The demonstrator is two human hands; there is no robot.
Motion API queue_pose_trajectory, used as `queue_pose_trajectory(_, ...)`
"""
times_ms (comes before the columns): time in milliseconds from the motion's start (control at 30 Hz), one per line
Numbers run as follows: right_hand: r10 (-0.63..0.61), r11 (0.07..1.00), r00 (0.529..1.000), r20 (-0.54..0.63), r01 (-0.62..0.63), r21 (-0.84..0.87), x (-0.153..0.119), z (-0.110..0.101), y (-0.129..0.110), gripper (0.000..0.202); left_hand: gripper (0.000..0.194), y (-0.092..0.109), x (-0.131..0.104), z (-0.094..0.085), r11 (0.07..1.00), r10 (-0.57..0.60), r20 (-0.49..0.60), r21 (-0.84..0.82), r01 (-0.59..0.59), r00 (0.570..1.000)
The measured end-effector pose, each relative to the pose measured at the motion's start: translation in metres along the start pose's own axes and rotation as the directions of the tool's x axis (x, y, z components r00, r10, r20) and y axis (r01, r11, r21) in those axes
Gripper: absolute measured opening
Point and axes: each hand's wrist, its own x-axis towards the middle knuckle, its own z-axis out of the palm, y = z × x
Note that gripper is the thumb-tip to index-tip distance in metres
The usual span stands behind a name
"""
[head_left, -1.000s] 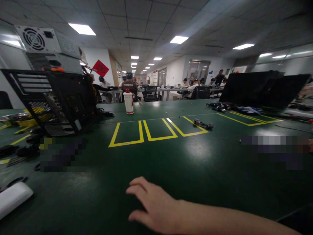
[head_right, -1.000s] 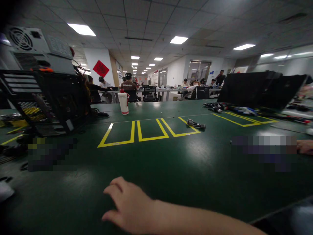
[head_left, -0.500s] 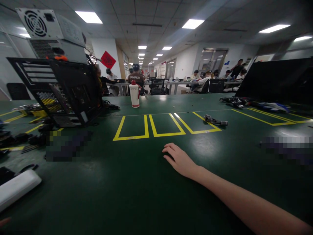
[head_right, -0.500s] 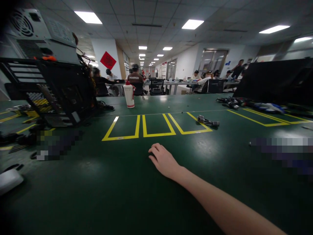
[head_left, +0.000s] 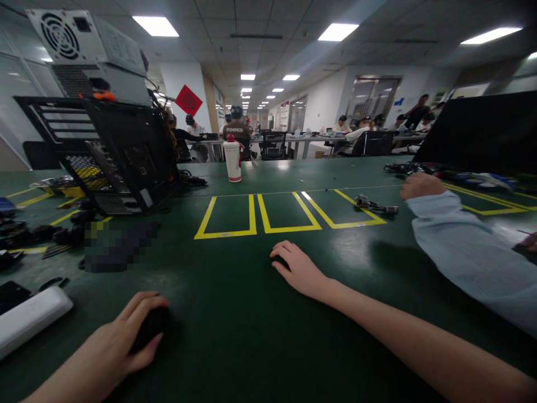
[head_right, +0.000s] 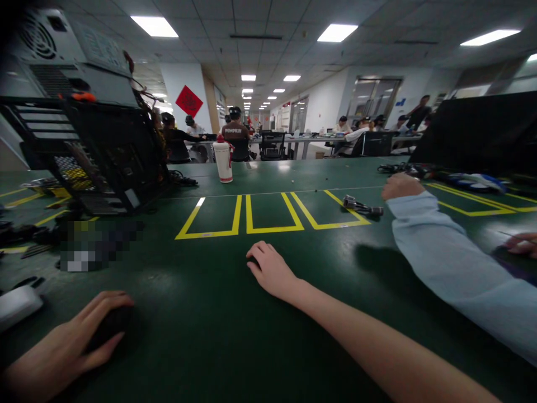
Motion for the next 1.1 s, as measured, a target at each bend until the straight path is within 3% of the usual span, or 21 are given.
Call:
queue_pose_trajectory(67, 0.049, 0.994, 0.999, -0.008, -0.048, 0.096, 0.012, 0.005, -0.001, 0.019, 0.036, 0.021, 0.037, 0.006, 0.994, 0.077, 0.113, -0.081, -0.068, 0.991)
queue_pose_trajectory(133, 0.120, 0.969, 0.993, -0.011, -0.115, 0.219, 0.027, 0.009, 0.000, 0.019, 0.039, 0.045, 0.077, 0.013, 0.983, 0.141, 0.148, -0.136, -0.122, 0.979)
queue_pose_trajectory(267, 0.233, 0.847, 0.972, 0.019, -0.213, 0.488, 0.054, 0.014, 0.010, 0.022, 0.039, 0.085, 0.145, 0.031, 0.959, 0.266, 0.056, -0.114, -0.258, 0.962)
queue_pose_trajectory(400, 0.254, 0.664, 0.963, 0.093, -0.243, 0.708, 0.065, 0.014, 0.021, 0.025, 0.038, 0.104, 0.179, 0.045, 0.936, 0.344, 0.008, -0.083, -0.343, 0.939)
queue_pose_trajectory(667, 0.310, 0.598, 0.935, 0.170, -0.331, 0.730, 0.069, 0.010, 0.022, 0.033, 0.039, 0.109, 0.188, 0.051, 0.912, 0.380, -0.006, -0.164, -0.376, 0.925)
queue_pose_trajectory(800, 0.336, 0.580, 0.927, 0.165, -0.342, 0.740, 0.072, 0.013, 0.024, 0.041, 0.058, 0.107, 0.187, 0.050, 0.905, 0.345, 0.001, -0.264, -0.333, 0.939)
queue_pose_trajectory(900, 0.308, 0.624, 0.944, 0.117, -0.293, 0.725, 0.070, 0.014, 0.025, 0.039, 0.070, 0.105, 0.183, 0.049, 0.885, 0.341, 0.006, -0.339, -0.319, 0.940)
queue_pose_trajectory(1100, 0.124, 0.722, 0.992, 0.001, -0.091, 0.686, 0.052, 0.009, 0.013, 0.026, 0.062, 0.107, 0.164, 0.044, 0.804, 0.432, -0.073, -0.421, -0.420, 0.899)
